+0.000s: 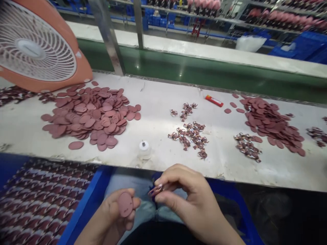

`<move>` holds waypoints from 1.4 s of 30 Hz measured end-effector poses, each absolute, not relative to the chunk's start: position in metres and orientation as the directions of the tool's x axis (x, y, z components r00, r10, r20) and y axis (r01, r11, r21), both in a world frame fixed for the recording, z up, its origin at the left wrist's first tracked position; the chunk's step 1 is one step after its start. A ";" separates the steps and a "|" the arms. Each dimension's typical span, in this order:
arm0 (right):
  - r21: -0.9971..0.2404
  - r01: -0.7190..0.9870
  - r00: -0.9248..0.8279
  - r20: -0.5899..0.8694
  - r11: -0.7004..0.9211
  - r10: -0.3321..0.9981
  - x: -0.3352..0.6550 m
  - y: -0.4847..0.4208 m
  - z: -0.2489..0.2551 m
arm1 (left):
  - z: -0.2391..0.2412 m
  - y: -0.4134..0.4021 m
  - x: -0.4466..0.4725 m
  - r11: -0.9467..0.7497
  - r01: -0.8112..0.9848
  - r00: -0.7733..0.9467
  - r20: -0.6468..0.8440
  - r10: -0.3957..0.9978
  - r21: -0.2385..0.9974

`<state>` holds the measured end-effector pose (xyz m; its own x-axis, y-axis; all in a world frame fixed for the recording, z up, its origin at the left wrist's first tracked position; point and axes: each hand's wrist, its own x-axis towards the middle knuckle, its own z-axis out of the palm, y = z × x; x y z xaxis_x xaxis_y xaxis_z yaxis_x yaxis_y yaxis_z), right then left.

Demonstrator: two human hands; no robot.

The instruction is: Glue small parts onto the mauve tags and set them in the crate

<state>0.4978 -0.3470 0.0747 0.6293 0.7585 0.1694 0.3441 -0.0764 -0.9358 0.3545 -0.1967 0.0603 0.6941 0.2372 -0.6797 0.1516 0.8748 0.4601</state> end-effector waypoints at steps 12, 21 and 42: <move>-0.930 0.355 0.438 0.077 -0.093 0.896 0.478 -0.328 0.076 | 0.036 -0.194 0.341 0.876 0.192 0.829 -0.550 0.097 0.443; -0.912 0.392 0.414 0.061 -0.117 0.908 0.480 -0.323 0.078 | 0.035 -0.195 0.341 0.890 0.195 0.826 -0.558 0.077 0.412; -0.826 0.562 0.210 0.190 0.040 0.959 0.478 -0.323 0.085 | 0.036 -0.196 0.339 0.877 0.214 0.811 -0.579 0.086 0.431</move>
<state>0.4784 -0.3235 0.0852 0.2102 0.9591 0.1898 0.5620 0.0403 -0.8262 0.3386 -0.1961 0.0359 0.8105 0.0865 -0.5793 0.2143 0.8767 0.4308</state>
